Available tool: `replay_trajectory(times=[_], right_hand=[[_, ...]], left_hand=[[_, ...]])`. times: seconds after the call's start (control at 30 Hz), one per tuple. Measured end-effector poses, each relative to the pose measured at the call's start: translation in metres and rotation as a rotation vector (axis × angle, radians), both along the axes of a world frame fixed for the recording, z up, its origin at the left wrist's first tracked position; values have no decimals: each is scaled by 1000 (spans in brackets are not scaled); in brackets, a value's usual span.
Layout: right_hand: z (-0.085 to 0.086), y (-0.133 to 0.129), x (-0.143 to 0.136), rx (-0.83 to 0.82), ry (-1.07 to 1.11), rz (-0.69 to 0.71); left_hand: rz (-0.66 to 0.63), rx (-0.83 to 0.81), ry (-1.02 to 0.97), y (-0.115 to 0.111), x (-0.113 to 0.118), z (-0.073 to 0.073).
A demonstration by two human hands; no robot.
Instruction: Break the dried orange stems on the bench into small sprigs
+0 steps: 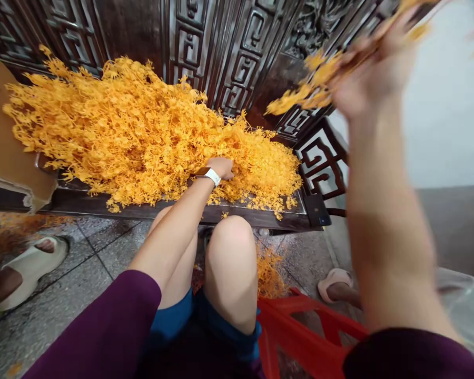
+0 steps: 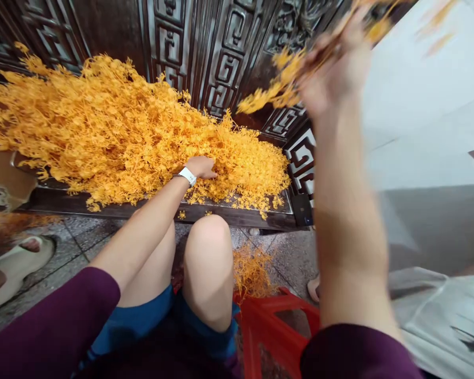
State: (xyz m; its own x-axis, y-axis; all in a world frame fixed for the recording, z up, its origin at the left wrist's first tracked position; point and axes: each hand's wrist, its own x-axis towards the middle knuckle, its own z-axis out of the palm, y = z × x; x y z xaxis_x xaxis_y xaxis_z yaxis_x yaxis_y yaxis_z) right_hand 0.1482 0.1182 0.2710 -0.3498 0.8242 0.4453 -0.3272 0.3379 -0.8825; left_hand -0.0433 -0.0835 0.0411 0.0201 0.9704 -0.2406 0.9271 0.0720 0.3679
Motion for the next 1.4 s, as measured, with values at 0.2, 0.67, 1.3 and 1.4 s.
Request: replay_trajectory(times=[0.2, 0.67, 1.3, 1.4], right_hand=[[-145, -138, -51, -164, 83, -70], [-199, -217, -111, -311, -43, 121], [-218, -224, -57, -509, 216, -134], [-222, -225, -55, -536, 241, -117]], left_hand=[[335, 806, -304, -43, 5, 51], [207, 829, -895, -25, -12, 44], [161, 277, -1131, -50, -43, 64], [113, 188, -1052, -49, -40, 62]])
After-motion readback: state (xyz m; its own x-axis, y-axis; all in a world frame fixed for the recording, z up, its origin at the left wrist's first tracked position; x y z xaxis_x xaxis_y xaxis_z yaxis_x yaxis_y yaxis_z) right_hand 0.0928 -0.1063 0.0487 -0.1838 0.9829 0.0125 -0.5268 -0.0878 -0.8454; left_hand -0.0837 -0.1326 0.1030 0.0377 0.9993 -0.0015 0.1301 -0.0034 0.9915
